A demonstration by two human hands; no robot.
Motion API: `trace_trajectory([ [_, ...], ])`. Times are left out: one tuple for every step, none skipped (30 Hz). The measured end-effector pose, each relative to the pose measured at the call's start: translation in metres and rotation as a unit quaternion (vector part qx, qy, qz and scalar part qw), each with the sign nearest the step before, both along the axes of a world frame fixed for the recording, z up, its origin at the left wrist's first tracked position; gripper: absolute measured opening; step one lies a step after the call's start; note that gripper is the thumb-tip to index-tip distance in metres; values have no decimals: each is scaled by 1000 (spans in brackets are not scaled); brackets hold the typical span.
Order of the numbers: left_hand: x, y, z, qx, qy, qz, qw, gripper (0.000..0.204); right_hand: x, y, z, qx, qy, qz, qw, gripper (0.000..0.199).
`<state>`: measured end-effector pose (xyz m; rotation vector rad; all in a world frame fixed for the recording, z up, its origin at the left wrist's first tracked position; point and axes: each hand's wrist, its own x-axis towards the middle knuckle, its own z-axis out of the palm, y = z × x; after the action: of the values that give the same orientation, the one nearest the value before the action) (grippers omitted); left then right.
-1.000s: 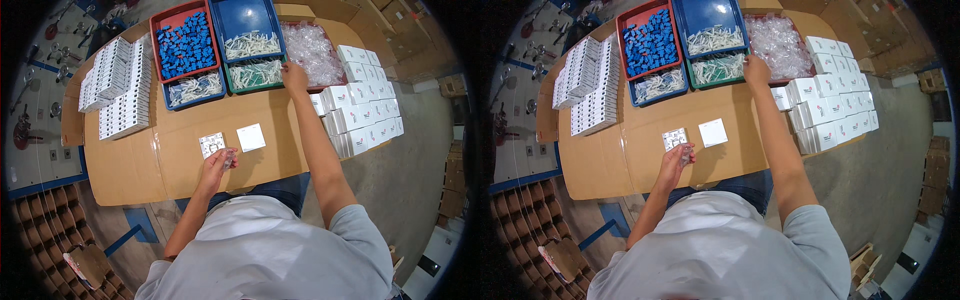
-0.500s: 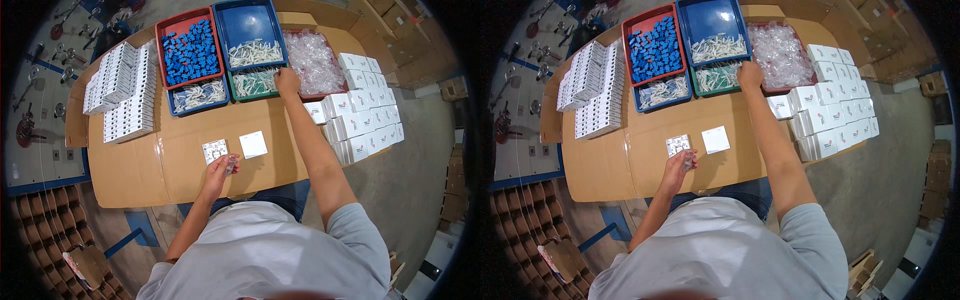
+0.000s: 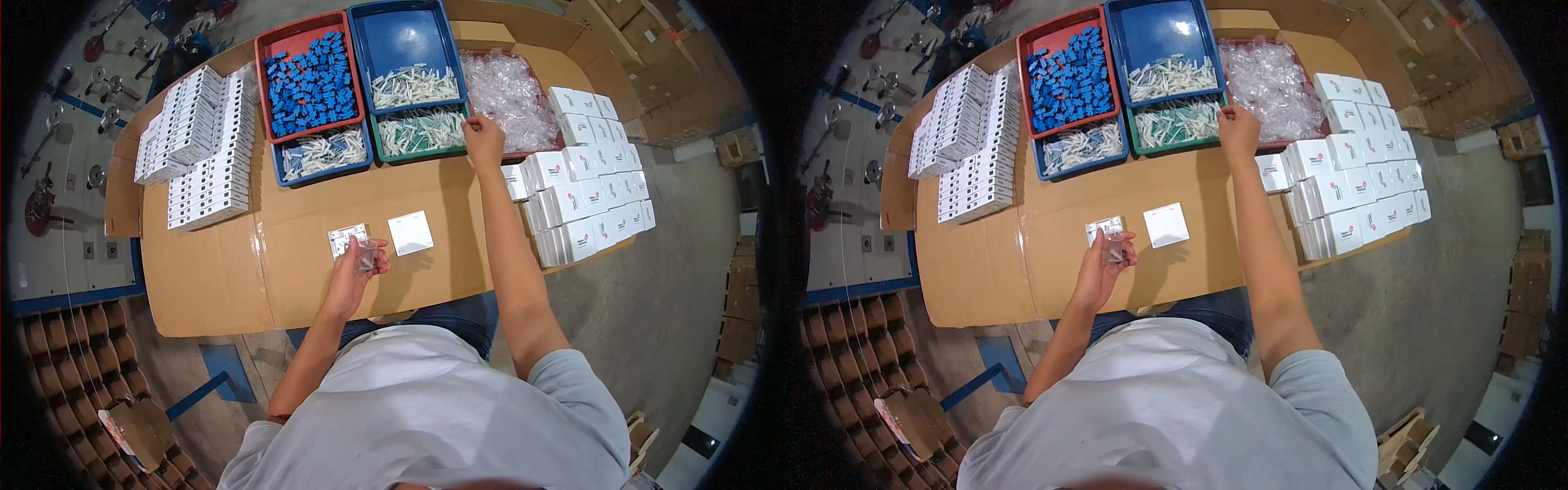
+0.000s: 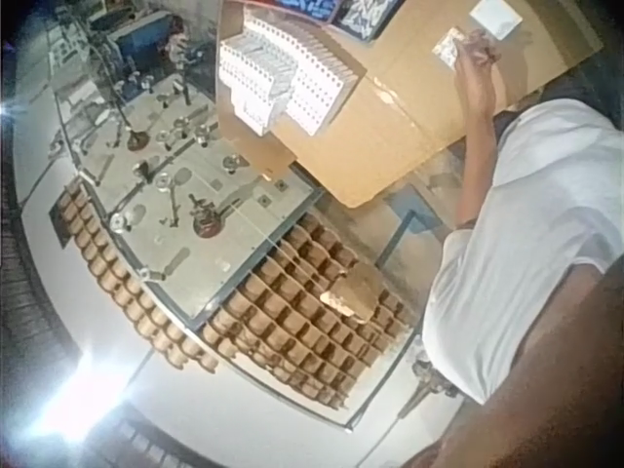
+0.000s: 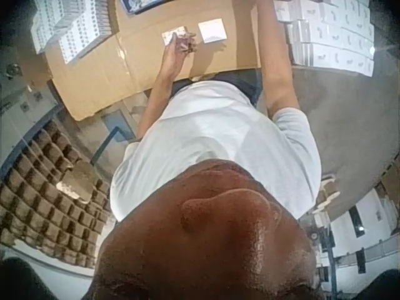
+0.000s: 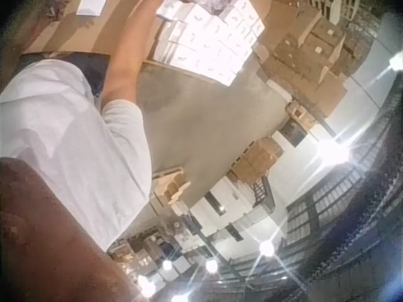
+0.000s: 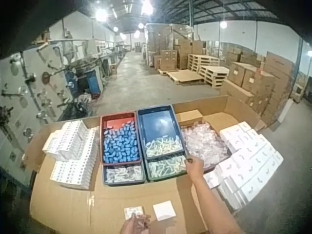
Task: Packaging small electronic components into plastic bags and cardboard boxes at a warehouse workstation.
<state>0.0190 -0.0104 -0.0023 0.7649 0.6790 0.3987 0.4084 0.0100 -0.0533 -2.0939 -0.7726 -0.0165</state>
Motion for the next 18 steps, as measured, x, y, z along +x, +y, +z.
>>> trace_trajectory([
  [0,1,-1,-4,3,9,1000,64,-5,-1,2,20,21,19,999,18],
  [-1,1,-2,-20,-14,15,1000,64,-11,-6,3,37,46,36,998,17],
  [0,3,-3,-36,-29,23,999,64,-13,-8,5,29,54,44,997,17],
  [2,5,0,-37,-35,26,998,64,-14,-10,5,80,67,82,991,17],
  [5,6,6,-39,-38,32,998,64,-19,-14,5,128,84,119,981,16],
  [7,8,10,-63,-61,34,996,64,-24,-16,9,125,50,136,981,17],
  [7,13,14,-83,-86,42,992,64,-45,-18,29,117,106,145,977,17],
  [8,14,20,-93,-77,60,991,64,-66,-25,53,105,158,150,970,18],
  [10,18,26,-81,-95,46,991,64,-81,-30,65,95,167,160,968,18],
  [11,19,31,-70,-111,33,991,65,-96,-34,74,98,210,172,957,18],
  [10,22,33,-77,-105,48,990,65,-109,-37,80,102,253,185,944,19],
  [8,25,34,-65,-119,33,990,67,-123,-40,87,91,262,196,941,19],
  [6,24,36,-53,-133,15,990,69,-136,-45,95,99,307,209,923,18],
  [5,25,38,-58,-130,29,989,69,-147,-48,103,109,351,222,903,19],
  [5,26,40,-58,-130,20,990,71,-156,-53,110,107,351,249,896,19],
  [5,25,43,-58,-129,7,990,72,-165,-58,118,98,356,256,893,19],
  [4,25,45,-61,-127,18,990,72,-174,-60,126,99,347,277,890,19],
  [3,25,48,-55,-127,-4,990,74,-180,-61,132,100,338,298,887,19],
])
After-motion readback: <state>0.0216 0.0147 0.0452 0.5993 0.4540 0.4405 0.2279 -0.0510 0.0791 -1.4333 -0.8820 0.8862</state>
